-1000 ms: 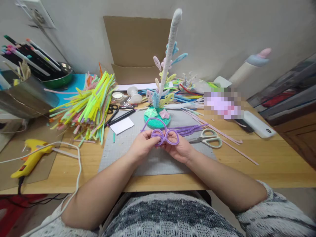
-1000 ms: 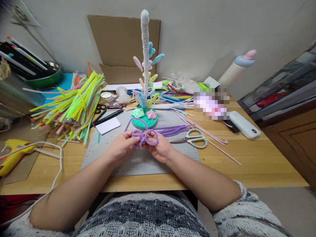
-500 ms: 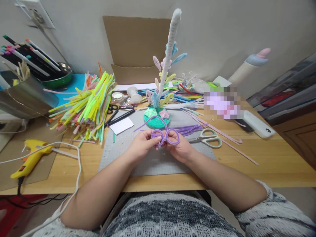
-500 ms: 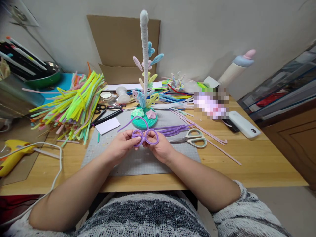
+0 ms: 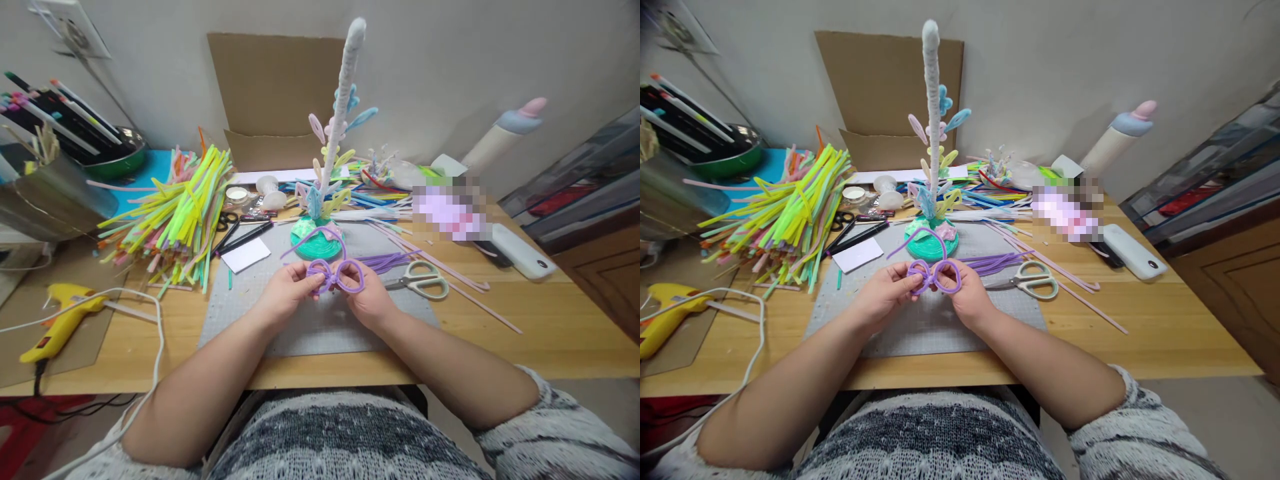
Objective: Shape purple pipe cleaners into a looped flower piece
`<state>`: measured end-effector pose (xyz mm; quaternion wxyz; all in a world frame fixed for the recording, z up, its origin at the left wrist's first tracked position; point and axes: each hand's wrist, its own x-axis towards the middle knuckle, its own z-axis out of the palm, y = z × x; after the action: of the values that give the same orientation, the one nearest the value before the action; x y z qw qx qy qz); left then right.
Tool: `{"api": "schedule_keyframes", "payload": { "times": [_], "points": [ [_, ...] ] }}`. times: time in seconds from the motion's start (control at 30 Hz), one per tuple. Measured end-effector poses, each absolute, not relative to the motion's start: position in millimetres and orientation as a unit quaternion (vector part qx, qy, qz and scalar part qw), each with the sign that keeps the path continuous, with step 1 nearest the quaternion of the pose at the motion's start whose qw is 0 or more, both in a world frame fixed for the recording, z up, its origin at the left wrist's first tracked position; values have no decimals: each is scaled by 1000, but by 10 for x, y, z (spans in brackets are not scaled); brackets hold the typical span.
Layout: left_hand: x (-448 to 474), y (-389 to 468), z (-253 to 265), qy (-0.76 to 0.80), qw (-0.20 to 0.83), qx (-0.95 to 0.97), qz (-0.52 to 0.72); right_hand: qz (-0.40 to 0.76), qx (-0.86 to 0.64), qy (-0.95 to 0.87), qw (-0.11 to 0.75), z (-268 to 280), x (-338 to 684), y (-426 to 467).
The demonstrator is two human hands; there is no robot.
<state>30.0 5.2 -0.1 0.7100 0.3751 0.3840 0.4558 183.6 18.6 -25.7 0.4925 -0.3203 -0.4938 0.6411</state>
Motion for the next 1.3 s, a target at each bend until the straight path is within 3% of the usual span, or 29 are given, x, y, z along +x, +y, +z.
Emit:
{"api": "schedule_keyframes", "payload": {
  "times": [0.27, 0.4, 0.77, 0.97, 1.3],
  "points": [
    [322, 32, -67, 329, 776, 300, 447, 444, -338, -630, 540, -276, 1886, 116],
    [343, 16, -56, 307, 785, 294, 451, 398, -313, -665, 548, -251, 1883, 86],
    [304, 40, -6, 356, 724, 363, 466, 587, -339, -549, 489, -320, 1843, 79],
    [328, 43, 2, 352, 725, 335, 487, 597, -352, -507, 513, -280, 1802, 104],
    [268, 75, 17, 351, 768, 318, 431, 672, -350, -474, 448, -224, 1860, 151]
  ]
}}
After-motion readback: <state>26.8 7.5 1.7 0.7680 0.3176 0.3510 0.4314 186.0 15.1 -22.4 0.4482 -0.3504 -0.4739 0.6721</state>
